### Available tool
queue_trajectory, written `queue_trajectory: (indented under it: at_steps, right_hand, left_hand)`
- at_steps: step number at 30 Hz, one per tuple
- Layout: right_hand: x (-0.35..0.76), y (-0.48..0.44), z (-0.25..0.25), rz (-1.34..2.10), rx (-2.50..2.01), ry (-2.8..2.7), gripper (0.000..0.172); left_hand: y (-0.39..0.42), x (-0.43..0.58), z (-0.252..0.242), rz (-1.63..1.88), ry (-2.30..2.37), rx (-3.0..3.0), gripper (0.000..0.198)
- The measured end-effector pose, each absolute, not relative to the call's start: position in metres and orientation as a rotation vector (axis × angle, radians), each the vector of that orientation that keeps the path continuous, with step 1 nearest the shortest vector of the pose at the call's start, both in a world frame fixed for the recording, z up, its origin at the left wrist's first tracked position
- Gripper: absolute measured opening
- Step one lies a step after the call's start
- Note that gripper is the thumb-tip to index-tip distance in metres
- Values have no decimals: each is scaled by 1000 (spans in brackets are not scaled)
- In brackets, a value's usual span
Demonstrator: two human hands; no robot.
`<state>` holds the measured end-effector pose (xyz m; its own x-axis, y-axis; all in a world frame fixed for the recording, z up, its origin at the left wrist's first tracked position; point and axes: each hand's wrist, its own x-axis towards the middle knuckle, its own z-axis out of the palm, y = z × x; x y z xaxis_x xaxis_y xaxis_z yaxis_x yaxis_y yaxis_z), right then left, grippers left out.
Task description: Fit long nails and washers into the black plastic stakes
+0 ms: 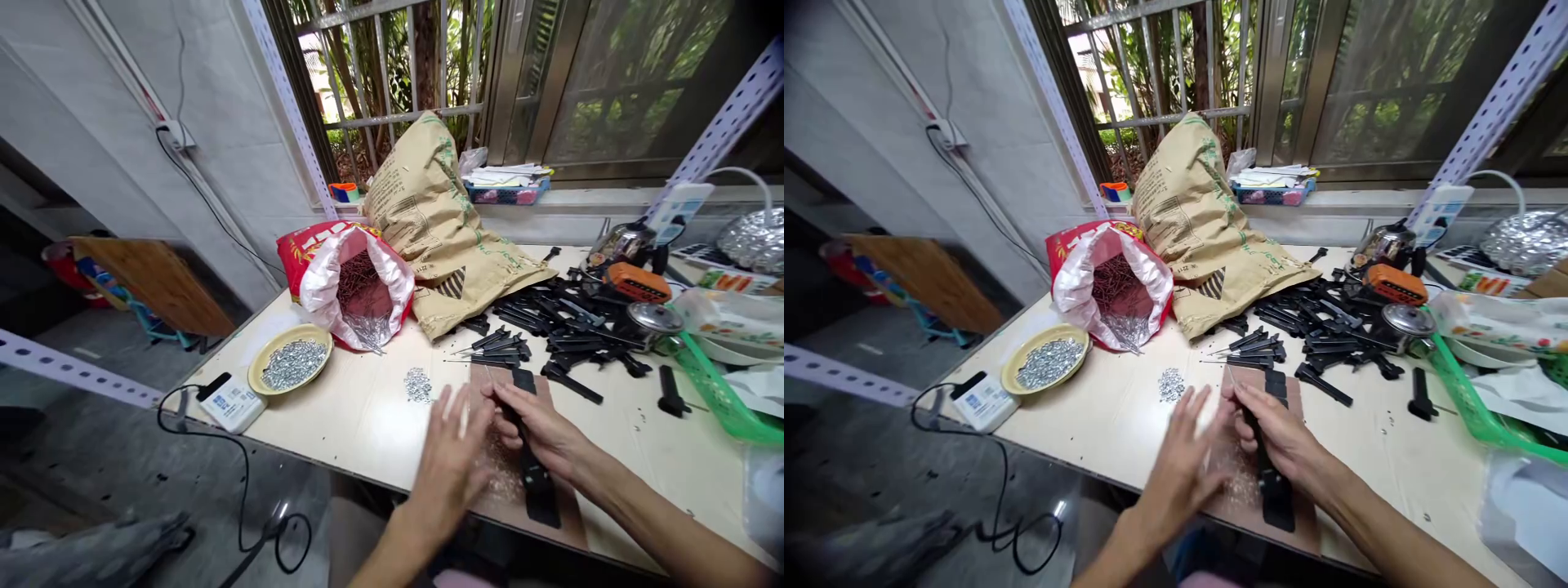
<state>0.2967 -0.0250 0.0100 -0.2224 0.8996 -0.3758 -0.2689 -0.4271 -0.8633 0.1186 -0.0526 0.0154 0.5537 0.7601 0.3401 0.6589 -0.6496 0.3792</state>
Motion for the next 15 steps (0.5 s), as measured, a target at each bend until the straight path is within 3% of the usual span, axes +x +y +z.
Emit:
queue_trajectory:
  at_steps: [2, 4, 9, 12, 15]
  right_hand:
    - [298, -22, 7, 1546, -1275, -1092, 40]
    - [301, -18, 6, 1273, -1343, -1368, 39]
    - [298, -16, 10, 966, -1414, -1598, 37]
    - [296, -19, 10, 917, -1433, -1604, 37]
    - [297, -22, 10, 962, -1435, -1597, 28]
  left_hand:
    - [-38, 96, 4, 839, 1491, 2473, 42]
    - [-20, 81, -6, 803, 1635, 2477, 28]
    - [11, 76, -21, 468, 1628, 2657, 16]
    - [19, 79, -25, 390, 1514, 2713, 16]
    - [25, 80, -27, 355, 1404, 2775, 16]
